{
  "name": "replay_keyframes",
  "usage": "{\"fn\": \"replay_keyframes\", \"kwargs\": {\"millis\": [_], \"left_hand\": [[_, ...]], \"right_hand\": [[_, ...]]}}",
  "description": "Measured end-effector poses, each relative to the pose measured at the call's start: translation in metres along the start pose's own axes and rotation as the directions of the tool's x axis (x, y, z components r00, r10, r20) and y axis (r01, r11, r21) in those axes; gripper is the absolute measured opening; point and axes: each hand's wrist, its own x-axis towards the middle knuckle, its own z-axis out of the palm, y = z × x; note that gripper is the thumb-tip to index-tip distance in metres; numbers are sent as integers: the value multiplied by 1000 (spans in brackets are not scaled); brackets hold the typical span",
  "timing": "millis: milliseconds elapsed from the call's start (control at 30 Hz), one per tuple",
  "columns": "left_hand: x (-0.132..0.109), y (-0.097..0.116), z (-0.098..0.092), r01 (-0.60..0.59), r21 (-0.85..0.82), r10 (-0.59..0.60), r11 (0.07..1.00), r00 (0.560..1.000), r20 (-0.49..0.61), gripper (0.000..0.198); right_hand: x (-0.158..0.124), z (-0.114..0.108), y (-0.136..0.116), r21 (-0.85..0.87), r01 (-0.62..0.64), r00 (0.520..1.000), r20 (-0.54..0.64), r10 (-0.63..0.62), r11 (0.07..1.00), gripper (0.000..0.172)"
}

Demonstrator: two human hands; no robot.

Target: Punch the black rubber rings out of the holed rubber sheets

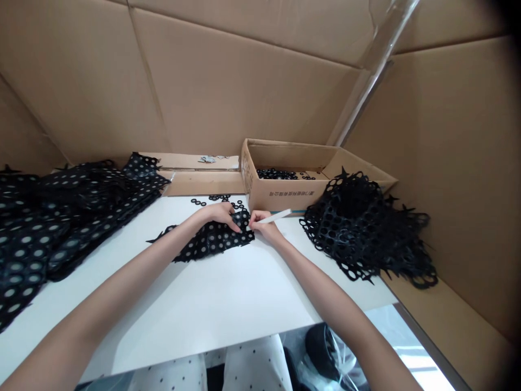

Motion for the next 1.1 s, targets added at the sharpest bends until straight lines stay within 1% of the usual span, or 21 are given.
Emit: {"fn": "replay_keyframes", "kwargs": {"millis": [67,167,267,367,500,567,700,767,833,967,1100], "left_hand": [[4,3,7,16,12,-16,1000,1000,-24,41],[6,3,14,-19,-37,19,999,1000,-14,35],[7,1,16,-55,-104,56,993,998,2,33],[7,0,16,-50,-126,52,991,999,6,30],[5,3,16,-39,-107,38,993,999,-14,28],[2,5,16,-35,-74,32,997,999,-34,28],[-3,10,19,-33,26,35,999,996,-80,31],[-5,12,21,-32,71,39,997,993,-112,37],[-6,14,23,-21,100,35,995,990,-137,41],[-6,15,26,-10,83,22,997,989,-147,37],[-6,11,26,-10,11,11,1000,987,-162,38]], "right_hand": [[1,-1,1,10,2,1000,-7,-2,1000,5],[1,-1,1,-10,6,1000,10,-6,1000,6],[0,0,-2,-23,3,1000,11,-3,1000,6],[-1,1,-4,-25,16,1000,10,-15,1000,6],[-1,0,-4,-47,37,999,29,-36,998,6],[-1,-3,-4,-62,29,998,51,-26,998,5],[1,-9,-6,-77,-60,989,129,70,995,3],[2,-12,-8,-78,-107,983,141,117,991,4],[3,-13,-9,-84,-128,981,138,138,988,6],[3,-14,-8,-88,-122,978,161,135,989,9],[1,-17,-13,-99,-60,969,233,81,993,16]]}}
